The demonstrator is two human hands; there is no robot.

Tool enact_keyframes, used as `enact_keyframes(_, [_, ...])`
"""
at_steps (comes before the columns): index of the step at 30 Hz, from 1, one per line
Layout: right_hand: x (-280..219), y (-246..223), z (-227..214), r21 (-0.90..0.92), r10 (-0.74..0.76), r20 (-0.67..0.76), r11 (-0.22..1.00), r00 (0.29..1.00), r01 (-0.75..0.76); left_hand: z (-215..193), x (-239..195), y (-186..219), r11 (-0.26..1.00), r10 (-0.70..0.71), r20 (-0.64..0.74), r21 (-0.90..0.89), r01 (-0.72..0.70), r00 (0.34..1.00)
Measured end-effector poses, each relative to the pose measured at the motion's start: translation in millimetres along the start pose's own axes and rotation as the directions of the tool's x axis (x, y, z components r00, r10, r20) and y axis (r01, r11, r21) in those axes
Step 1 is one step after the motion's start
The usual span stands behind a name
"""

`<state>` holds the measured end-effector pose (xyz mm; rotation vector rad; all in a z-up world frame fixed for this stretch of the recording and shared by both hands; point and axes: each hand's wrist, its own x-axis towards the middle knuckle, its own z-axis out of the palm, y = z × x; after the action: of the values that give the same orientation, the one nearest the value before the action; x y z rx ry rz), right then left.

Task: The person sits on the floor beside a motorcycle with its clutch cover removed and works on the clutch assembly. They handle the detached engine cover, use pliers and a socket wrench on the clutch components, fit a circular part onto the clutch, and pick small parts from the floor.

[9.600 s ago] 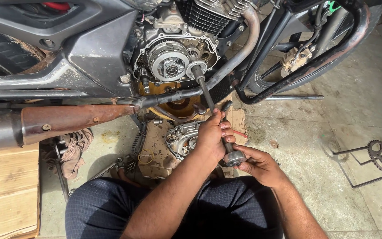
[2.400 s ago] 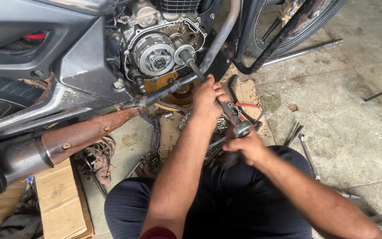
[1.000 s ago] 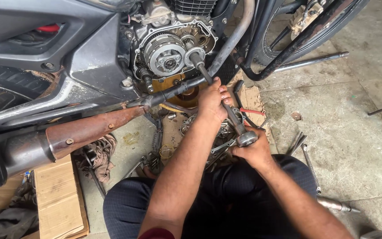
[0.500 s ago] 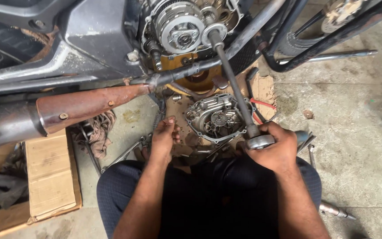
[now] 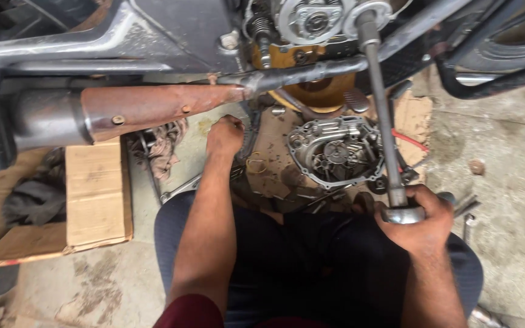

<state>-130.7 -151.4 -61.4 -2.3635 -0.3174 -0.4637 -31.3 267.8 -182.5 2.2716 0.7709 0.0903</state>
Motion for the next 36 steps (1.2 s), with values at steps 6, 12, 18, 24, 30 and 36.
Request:
enact_keyframes(6, [-0.9, 4.1, 4.8, 0.067, -0.077, -0.065, 0.994, 0.995, 0.081, 37.3, 52.6, -74.2, 0.841, -0.24, 0.253, 0.537, 0.071, 0.937])
enact_keyframes(12, [-0.3, 3.4, 6.5, 0.093, -0.116, -0.091, 0.988, 0.989, 0.125, 47.0, 30.3, -68.6, 0.762, -0.411, 0.357, 0.64, 0.101, 0.839])
enact_keyframes(18, [1.1, 1.2, 6.1, 0.086, -0.101, -0.083, 0.99, 0.991, 0.108, 89.9, 7.3, -88.3, 0.656, -0.334, 0.527, 0.725, -0.209, 0.782])
enact_keyframes(24, [2.7, -6.6, 3.5, 0.068, -0.109, -0.114, 0.991, 0.987, 0.117, 144.7, 14.0, -120.8, 0.67, -0.276, 0.47, 0.72, -0.183, 0.838])
enact_keyframes(30, [11.1, -8.2, 0.6, 0.057, -0.13, -0.106, 0.989, 0.986, 0.137, 95.4, 3.4, -77.9, 0.687, -0.335, 0.412, 0.723, -0.08, 0.848])
enact_keyframes(36, [16.2, -13.6, -3.7, 0.135, -0.119, -0.062, 0.983, 0.991, 0.127, 35.4, -14.4, 4.4, 0.969, 0.014, 0.642, -0.199, 0.149, 0.767])
